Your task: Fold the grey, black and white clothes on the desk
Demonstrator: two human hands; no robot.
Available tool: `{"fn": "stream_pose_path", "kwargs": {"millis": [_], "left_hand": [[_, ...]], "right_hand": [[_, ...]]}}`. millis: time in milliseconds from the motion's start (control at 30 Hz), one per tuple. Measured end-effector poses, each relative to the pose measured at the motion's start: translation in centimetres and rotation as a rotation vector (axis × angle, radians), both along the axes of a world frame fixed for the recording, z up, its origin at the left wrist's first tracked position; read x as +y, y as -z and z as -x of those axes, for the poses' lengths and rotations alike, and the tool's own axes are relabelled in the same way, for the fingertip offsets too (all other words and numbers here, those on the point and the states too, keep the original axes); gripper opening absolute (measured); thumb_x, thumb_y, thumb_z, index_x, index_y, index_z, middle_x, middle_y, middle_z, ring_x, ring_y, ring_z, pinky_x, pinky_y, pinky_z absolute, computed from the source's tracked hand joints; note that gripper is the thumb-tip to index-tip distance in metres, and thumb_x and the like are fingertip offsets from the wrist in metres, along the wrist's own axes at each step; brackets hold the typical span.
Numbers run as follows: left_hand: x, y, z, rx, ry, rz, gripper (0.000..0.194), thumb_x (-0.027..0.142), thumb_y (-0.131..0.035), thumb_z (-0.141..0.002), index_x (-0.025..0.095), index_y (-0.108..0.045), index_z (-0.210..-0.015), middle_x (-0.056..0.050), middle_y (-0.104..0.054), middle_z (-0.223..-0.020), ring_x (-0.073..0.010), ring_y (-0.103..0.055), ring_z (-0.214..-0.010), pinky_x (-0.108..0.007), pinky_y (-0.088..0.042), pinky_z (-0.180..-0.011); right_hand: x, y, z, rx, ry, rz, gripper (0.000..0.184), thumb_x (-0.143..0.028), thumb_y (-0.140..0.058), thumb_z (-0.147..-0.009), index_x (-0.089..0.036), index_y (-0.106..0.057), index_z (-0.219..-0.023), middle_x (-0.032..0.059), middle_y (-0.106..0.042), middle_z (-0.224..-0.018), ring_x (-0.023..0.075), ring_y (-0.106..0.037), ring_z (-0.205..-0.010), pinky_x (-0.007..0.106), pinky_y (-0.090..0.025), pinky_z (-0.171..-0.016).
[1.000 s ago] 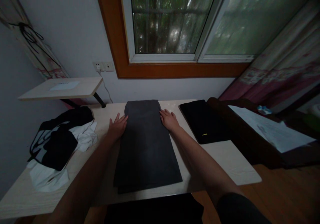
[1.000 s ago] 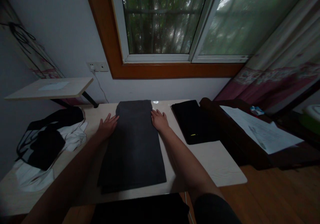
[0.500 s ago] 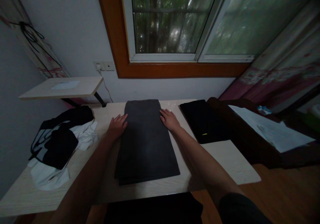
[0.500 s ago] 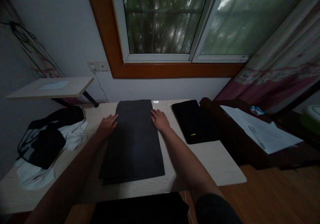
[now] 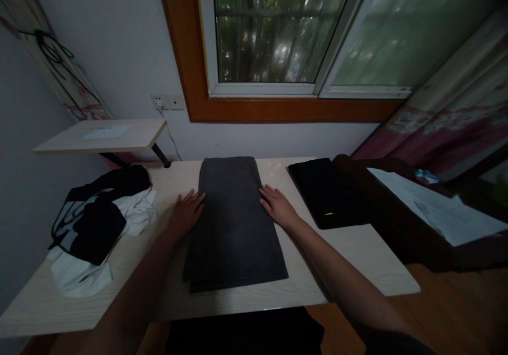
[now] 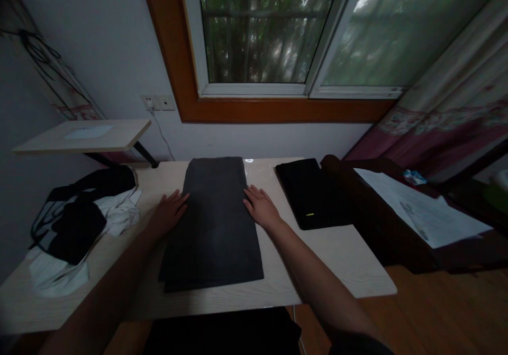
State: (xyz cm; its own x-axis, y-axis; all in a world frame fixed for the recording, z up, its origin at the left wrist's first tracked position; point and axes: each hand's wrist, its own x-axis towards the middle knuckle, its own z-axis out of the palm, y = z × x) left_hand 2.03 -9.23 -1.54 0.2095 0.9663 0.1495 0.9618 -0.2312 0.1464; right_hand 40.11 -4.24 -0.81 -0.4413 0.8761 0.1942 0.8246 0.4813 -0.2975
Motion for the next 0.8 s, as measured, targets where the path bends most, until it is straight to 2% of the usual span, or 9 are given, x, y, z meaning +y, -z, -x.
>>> {"fn": "stream_pose_path", "kwargs": {"millis": [167, 267, 367, 500, 600, 667, 800], "left_hand": [[0.3, -0.1, -0.4, -0.001, -0.027, 0.000, 0.051, 0.032, -0.030, -0.106, 0.024, -0.046, -0.154, -0.010, -0.052, -0.156, -0.0311, -0.025, -0.157, -0.066, -0.023, -0.122], [1.2, -0.3, -0.5, 0.009, -0.032, -0.001, 0.052, 0.031, -0.029, -0.105, 0.025, -0.045, -0.154, -0.009, -0.051, -0.157, -0.0334, -0.023, -0.157, -0.073, -0.023, -0.119], [2.6, -0.5, -0.4, 0.018, -0.038, -0.016, 0.053, 0.031, -0.029, -0.105, 0.026, -0.046, -0.154, -0.009, -0.051, -0.157, -0.0336, -0.022, -0.157, -0.074, -0.022, -0.118], [4.2, -0.4, -0.3, 0.020, -0.066, -0.036, 0.053, 0.029, -0.032, -0.103, 0.029, -0.046, -0.154, -0.007, -0.052, -0.156, -0.0323, -0.023, -0.157, -0.072, -0.021, -0.119], [4.8, -0.3, -0.3, 0.017, -0.090, -0.051, 0.053, 0.029, -0.033, -0.103, 0.027, -0.045, -0.155, -0.009, -0.053, -0.155, -0.0327, -0.027, -0.156, -0.070, -0.022, -0.120], [4.8, -0.2, -0.2, -0.013, -0.106, -0.077, 0.054, 0.030, -0.035, -0.102, 0.024, -0.044, -0.155, -0.011, -0.054, -0.154, -0.0331, -0.035, -0.152, -0.066, -0.024, -0.121], [3.6, -0.4, 0.2, -0.145, -0.085, -0.148, 0.057, 0.035, -0.047, -0.098, 0.019, -0.046, -0.153, -0.014, -0.063, -0.141, -0.0300, -0.055, -0.132, -0.051, -0.038, -0.116]], "right_hand": [[-0.1, 0.0, 0.5, -0.036, 0.031, -0.025, 0.052, -0.037, -0.033, -0.107, -0.020, -0.047, -0.154, 0.0086, -0.045, -0.160, 0.0226, -0.035, -0.153, 0.048, -0.026, -0.126], [0.5, 0.1, 0.8, -0.059, 0.051, -0.026, 0.052, -0.036, -0.032, -0.107, -0.021, -0.046, -0.154, 0.0084, -0.044, -0.161, 0.0227, -0.034, -0.153, 0.049, -0.027, -0.125], [1.6, 0.1, 1.1, -0.069, 0.070, -0.020, 0.052, -0.037, -0.033, -0.107, -0.023, -0.046, -0.155, 0.0084, -0.043, -0.162, 0.0231, -0.032, -0.154, 0.050, -0.026, -0.125], [3.4, 0.0, 1.6, -0.068, 0.083, 0.007, 0.052, -0.038, -0.034, -0.107, -0.023, -0.045, -0.155, 0.0079, -0.043, -0.162, 0.0235, -0.032, -0.154, 0.051, -0.025, -0.125], [4.1, -0.2, 1.8, -0.065, 0.081, 0.016, 0.052, -0.038, -0.034, -0.107, -0.022, -0.046, -0.155, 0.0078, -0.042, -0.162, 0.0241, -0.031, -0.154, 0.051, -0.024, -0.125], [4.1, -0.2, 1.8, -0.055, 0.076, 0.006, 0.052, -0.038, -0.034, -0.107, -0.021, -0.046, -0.154, 0.0079, -0.043, -0.162, 0.0247, -0.032, -0.154, 0.050, -0.024, -0.125], [3.3, -0.1, 1.4, 0.007, 0.072, -0.041, 0.052, -0.037, -0.039, -0.105, -0.020, -0.049, -0.153, 0.0092, -0.046, -0.160, 0.0261, -0.037, -0.151, 0.049, -0.026, -0.125]]}}
